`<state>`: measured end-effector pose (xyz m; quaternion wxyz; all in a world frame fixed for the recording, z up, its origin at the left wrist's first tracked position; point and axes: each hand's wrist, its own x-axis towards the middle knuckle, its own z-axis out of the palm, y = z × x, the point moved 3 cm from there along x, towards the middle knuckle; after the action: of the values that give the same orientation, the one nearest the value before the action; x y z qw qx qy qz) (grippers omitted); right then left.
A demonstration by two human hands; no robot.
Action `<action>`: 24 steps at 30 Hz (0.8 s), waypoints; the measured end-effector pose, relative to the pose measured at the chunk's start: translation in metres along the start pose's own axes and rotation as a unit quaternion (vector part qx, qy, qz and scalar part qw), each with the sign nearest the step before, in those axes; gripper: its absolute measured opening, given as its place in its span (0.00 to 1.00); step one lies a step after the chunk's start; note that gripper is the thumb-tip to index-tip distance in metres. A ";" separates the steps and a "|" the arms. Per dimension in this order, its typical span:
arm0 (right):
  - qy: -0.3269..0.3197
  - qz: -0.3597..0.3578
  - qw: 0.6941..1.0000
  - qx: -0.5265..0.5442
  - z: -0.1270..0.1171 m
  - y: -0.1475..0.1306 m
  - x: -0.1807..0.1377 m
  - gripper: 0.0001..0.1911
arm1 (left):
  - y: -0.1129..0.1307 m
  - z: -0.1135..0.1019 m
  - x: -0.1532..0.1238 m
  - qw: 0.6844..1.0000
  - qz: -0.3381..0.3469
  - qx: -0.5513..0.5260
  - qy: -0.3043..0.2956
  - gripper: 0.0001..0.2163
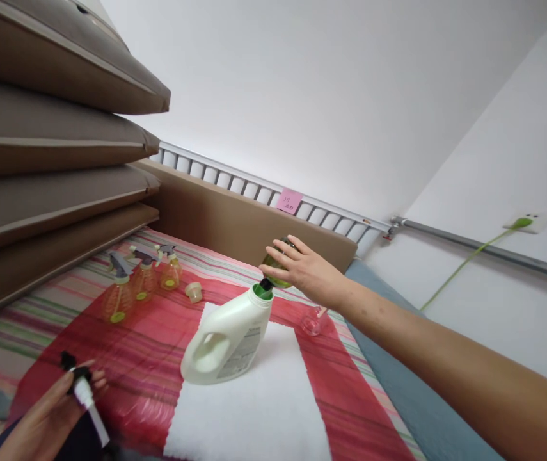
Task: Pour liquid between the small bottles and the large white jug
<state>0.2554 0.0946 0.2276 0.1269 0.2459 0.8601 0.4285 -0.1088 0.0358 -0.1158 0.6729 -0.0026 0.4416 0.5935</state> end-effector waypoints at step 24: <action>-0.029 0.007 0.999 -0.014 -0.006 0.008 0.005 0.26 | 0.000 0.006 -0.010 0.999 0.002 -0.048 -0.007 0.09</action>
<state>0.2509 0.0973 0.2375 0.1521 0.2624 0.8482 0.4342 -0.1041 0.0313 -0.1060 0.6736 -0.0303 0.4077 0.6158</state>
